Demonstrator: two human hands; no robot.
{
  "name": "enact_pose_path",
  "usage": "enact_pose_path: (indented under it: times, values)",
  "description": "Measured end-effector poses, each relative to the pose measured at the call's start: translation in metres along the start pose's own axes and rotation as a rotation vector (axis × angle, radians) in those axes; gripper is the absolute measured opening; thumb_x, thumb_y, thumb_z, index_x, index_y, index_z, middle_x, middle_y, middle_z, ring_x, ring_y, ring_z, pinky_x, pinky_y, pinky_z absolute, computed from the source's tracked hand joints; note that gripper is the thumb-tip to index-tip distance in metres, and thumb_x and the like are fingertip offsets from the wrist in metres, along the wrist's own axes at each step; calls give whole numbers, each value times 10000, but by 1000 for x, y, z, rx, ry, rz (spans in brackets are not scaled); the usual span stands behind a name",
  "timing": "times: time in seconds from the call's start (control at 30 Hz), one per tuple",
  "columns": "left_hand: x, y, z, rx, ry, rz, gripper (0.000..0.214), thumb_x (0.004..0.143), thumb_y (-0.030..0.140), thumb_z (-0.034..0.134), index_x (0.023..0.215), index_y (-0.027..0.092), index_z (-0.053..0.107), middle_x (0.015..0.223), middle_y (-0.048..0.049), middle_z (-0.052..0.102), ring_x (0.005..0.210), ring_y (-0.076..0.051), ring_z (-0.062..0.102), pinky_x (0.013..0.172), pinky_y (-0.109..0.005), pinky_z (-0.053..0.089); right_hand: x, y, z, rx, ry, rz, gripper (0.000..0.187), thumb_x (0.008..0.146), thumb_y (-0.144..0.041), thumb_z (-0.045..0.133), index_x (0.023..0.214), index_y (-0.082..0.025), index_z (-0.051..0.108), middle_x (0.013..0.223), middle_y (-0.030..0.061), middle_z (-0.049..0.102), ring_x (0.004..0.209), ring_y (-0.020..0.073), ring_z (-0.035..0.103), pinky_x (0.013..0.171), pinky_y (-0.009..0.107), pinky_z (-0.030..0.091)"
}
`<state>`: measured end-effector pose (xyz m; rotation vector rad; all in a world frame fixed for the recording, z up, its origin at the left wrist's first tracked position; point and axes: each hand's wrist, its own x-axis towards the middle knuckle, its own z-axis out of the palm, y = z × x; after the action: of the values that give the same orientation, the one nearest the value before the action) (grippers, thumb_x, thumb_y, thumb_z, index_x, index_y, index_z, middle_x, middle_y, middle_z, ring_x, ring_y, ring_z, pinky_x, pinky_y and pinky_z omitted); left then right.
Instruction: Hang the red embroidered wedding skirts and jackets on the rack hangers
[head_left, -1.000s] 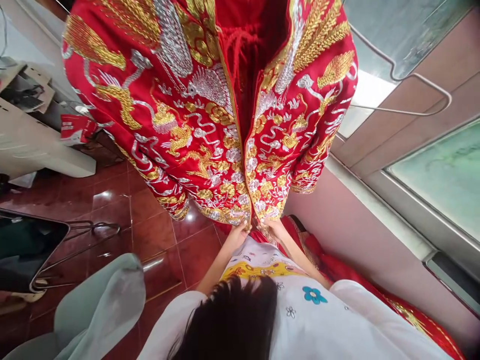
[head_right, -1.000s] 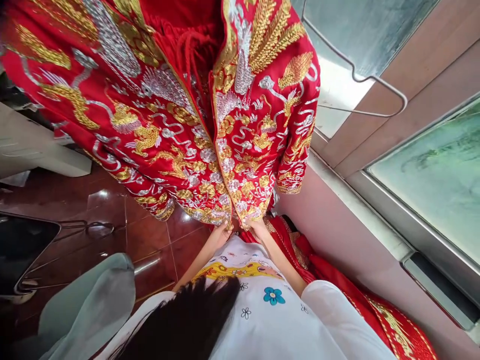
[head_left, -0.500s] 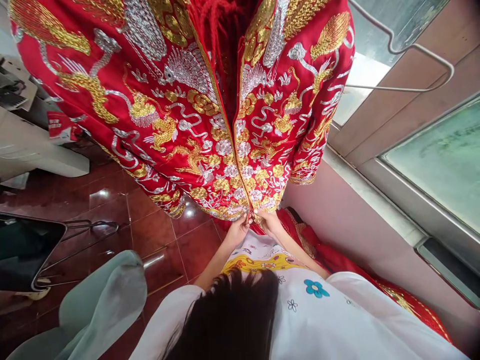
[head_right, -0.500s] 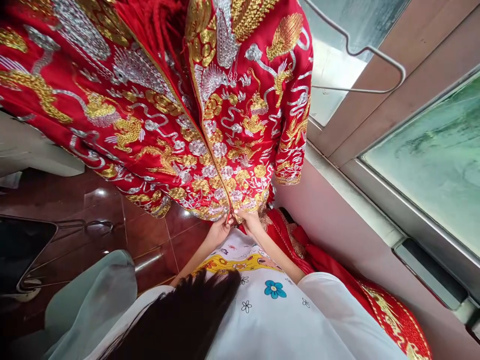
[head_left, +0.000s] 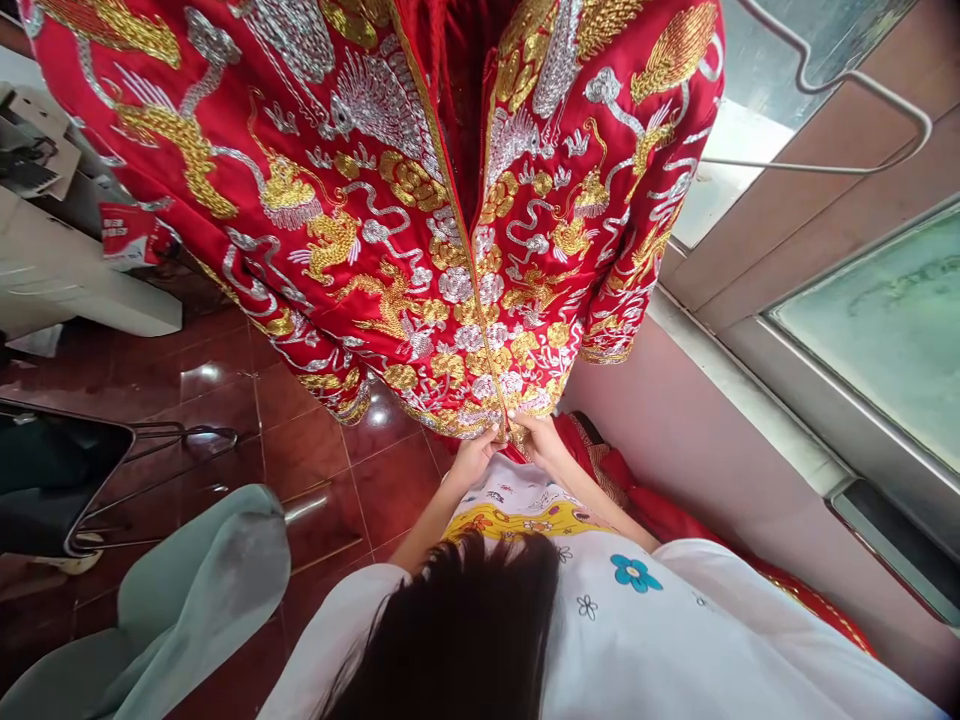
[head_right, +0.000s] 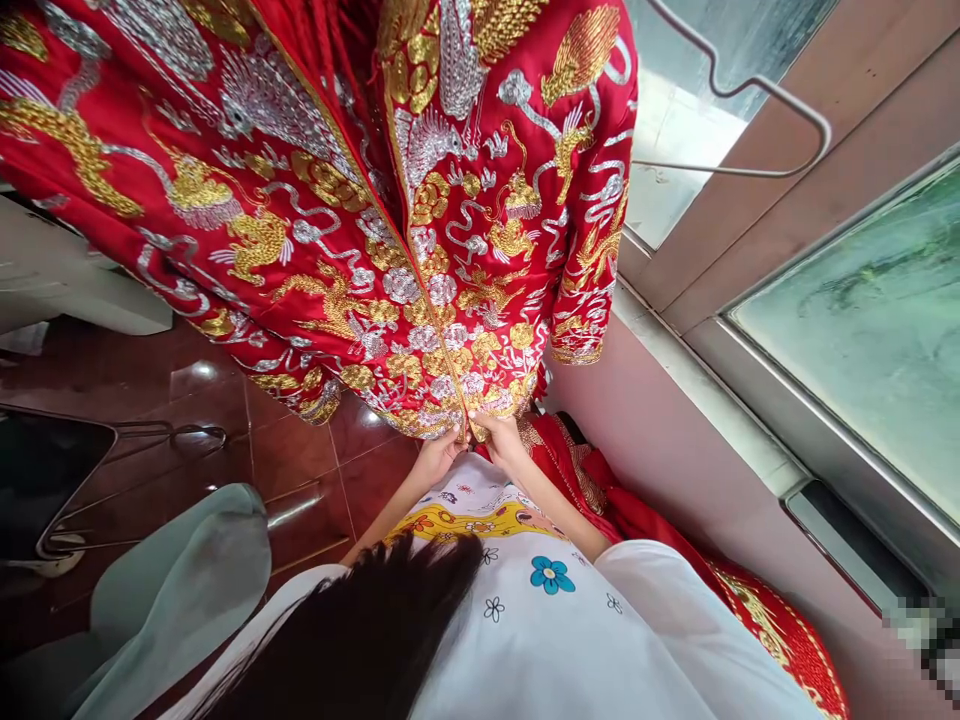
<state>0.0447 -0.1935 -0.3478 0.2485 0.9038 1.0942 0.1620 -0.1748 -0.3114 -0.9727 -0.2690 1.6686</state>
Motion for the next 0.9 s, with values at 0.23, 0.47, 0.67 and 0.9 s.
enact_pose_path:
  times: [0.23, 0.47, 0.67, 0.9]
  values:
    - [-9, -2, -1, 5, 10, -9, 249, 578, 168, 789, 763, 121, 629, 687, -8, 633, 594, -116, 573, 556, -236, 461, 5, -9, 5, -25, -37, 95, 256, 546, -207, 749, 761, -169, 615, 819, 35, 683, 734, 172, 629, 732, 326, 531]
    - [-18, 7, 7, -44, -19, -60, 137, 641, 190, 708, 711, 116, 618, 617, -14, 593, 559, -107, 548, 533, -232, 451, -4, -12, 7, 16, -10, 29, 383, 522, -149, 737, 882, -200, 617, 843, -4, 680, 848, 161, 626, 797, 288, 516]
    - [-16, 10, 13, -63, 32, -21, 199, 693, 269, 679, 821, 129, 619, 716, -31, 637, 596, -117, 566, 491, -217, 426, -15, -1, 7, 25, -12, 14, 421, 518, -142, 762, 911, -167, 614, 774, 7, 666, 677, 143, 608, 640, 273, 517]
    - [-12, 10, 17, -52, 96, 47, 96, 758, 221, 658, 766, 164, 582, 696, 35, 561, 508, -39, 427, 488, -177, 379, -18, 1, 8, 49, 13, 9, 455, 493, -117, 787, 912, -169, 619, 851, 21, 683, 735, 139, 613, 686, 266, 509]
